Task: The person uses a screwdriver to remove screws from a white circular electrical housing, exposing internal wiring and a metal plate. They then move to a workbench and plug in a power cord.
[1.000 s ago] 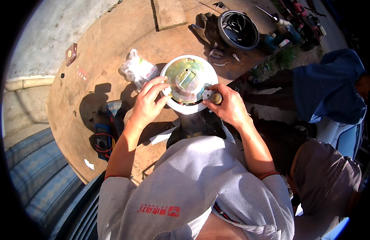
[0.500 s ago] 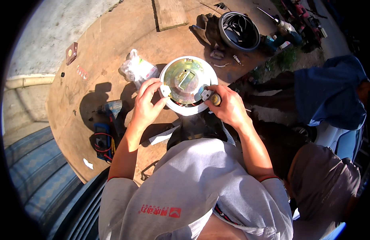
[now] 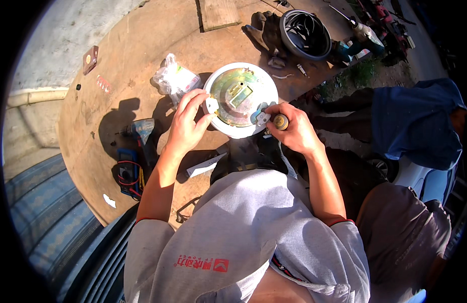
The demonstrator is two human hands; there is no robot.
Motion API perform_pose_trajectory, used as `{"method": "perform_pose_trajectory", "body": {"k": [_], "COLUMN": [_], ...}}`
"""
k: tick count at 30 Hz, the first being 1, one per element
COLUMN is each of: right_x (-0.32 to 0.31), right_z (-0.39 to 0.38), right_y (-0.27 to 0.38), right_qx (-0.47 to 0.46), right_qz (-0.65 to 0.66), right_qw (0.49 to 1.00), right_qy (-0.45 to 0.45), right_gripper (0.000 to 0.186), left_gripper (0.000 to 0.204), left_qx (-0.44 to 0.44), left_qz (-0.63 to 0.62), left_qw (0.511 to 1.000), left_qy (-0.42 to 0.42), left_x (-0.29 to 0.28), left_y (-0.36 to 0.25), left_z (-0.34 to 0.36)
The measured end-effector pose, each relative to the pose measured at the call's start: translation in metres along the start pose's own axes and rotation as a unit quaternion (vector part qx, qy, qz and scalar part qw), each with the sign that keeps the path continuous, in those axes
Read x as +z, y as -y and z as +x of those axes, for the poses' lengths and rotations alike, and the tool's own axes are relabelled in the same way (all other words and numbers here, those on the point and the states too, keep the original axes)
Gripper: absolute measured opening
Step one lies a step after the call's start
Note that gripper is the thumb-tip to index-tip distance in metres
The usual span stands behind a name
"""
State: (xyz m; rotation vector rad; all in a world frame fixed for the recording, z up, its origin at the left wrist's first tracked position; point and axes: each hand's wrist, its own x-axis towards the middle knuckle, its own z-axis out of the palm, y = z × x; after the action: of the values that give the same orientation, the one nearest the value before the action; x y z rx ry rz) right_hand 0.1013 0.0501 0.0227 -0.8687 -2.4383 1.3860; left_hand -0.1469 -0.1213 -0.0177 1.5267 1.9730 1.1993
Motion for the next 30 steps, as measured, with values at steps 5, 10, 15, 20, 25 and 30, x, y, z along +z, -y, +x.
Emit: {"method": "perform_pose_trajectory", "body": {"k": [5,10,15,20,25,30], "right_x": [0.002,-0.001,0.002,0.005,0.006,0.008], "right_z": [-0.002,0.000,-0.003,-0.002,-0.004,-0.005], "right_y": [0.003,0.006,0.007,0.004,0.004,0.014], "right_qx": [0.028,0.024,0.043,0.060,0.048,0.053], "right_qz": [0.024,-0.006,-0.016,-0.017,-0.036,-0.095], "right_qw": [0.999,1.000,0.999,0.998,0.998,0.994], "right_qy": [0.000,0.002,-0.008,-0.017,-0.009,0.001], "right_gripper": [0.031,0.035,0.040,0.040,0.044,0.046], "left_gripper": [0.047,0.048,0.049,0.049,0.049,0.052], "left_qx": [0.001,-0.025,-0.028,-0.048,-0.072,-0.064], "left_qz": [0.007,-0.013,-0.018,-0.034,-0.060,-0.057], "left_qw": [1.000,1.000,0.999,0.998,0.996,0.996], "left_qy": [0.007,0.013,0.003,0.004,0.007,-0.009], "left_x": [0.000,0.000,0.002,0.004,0.006,0.007], "left_y": [0.004,0.005,0.003,0.006,0.008,0.010], "left_z": [0.004,0.005,0.007,0.007,0.003,0.004]}}
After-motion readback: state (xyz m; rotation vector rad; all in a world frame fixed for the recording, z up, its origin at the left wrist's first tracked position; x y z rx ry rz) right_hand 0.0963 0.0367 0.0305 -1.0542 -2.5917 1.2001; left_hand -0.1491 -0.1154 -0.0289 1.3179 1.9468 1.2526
